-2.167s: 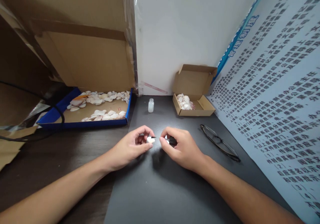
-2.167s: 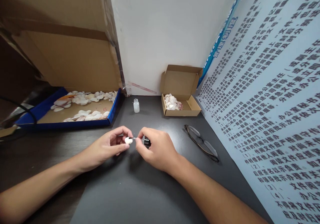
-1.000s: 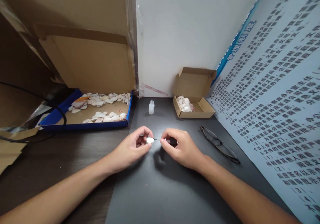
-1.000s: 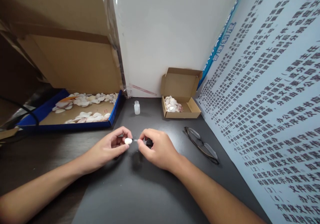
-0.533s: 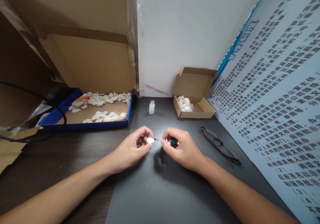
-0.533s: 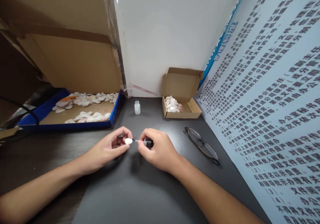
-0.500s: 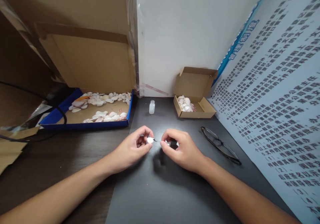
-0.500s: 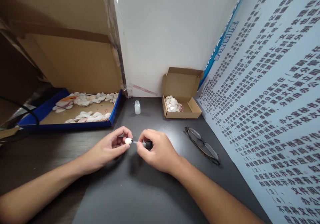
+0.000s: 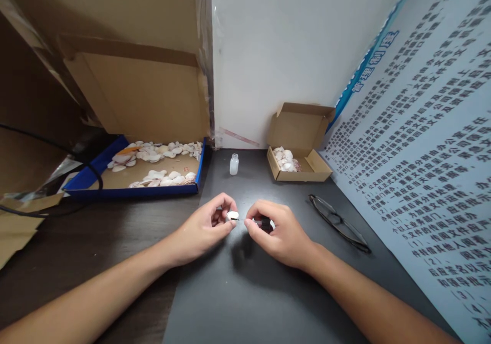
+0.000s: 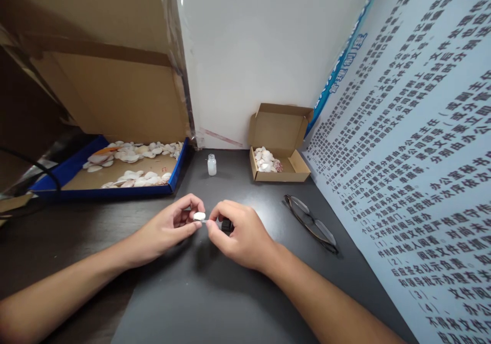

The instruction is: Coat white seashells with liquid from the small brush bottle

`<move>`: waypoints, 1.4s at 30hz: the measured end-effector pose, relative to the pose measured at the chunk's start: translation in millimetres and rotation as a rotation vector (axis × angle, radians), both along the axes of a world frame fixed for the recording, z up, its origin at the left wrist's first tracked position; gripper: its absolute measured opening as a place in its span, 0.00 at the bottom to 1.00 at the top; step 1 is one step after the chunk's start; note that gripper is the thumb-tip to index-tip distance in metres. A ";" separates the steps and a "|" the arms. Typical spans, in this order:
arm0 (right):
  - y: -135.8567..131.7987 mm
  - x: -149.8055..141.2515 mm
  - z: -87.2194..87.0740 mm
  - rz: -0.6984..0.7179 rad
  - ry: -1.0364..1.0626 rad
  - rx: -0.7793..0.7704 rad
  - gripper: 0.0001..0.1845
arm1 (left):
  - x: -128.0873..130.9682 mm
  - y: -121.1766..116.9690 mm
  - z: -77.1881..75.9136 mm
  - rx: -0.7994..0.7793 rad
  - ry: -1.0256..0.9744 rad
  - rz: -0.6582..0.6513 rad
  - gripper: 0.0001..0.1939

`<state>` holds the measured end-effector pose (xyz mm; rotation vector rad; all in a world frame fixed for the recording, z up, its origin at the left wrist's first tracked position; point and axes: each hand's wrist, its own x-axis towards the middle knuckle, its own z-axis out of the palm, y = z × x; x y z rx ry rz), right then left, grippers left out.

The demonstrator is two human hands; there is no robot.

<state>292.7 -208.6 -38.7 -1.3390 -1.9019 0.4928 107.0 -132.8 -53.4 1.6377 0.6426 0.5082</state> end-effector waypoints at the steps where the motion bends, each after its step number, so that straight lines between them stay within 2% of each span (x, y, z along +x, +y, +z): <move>1: -0.2 -0.2 -0.2 -0.005 -0.003 0.002 0.06 | 0.1 0.1 0.1 -0.002 0.000 0.001 0.11; 9: 4.6 1.3 -1.6 -0.191 -0.143 -0.103 0.05 | -0.5 -2.0 5.0 0.002 0.019 0.003 0.11; 16: -1.4 -0.5 1.3 0.017 -0.042 -0.028 0.07 | 0.1 -1.7 1.6 0.003 -0.012 -0.004 0.10; 23: 2.6 2.7 -0.2 -0.157 -0.157 -0.090 0.08 | 0.3 -2.1 3.2 -0.023 -0.026 0.004 0.09; 29: -0.5 -0.3 1.5 -0.016 -0.107 -0.058 0.07 | -0.3 -2.1 1.9 -0.018 -0.038 0.007 0.09; 33: 0.4 0.7 1.1 -0.125 -0.165 -0.080 0.06 | -0.5 -2.4 3.0 -0.018 -0.031 0.014 0.10; 38: 2.3 1.8 0.5 -0.054 -0.124 -0.065 0.06 | -0.3 -2.5 2.8 -0.019 -0.029 0.013 0.09; 42: 4.5 2.2 -0.4 -0.124 -0.164 -0.109 0.06 | -0.9 -2.2 1.6 0.005 -0.008 0.012 0.08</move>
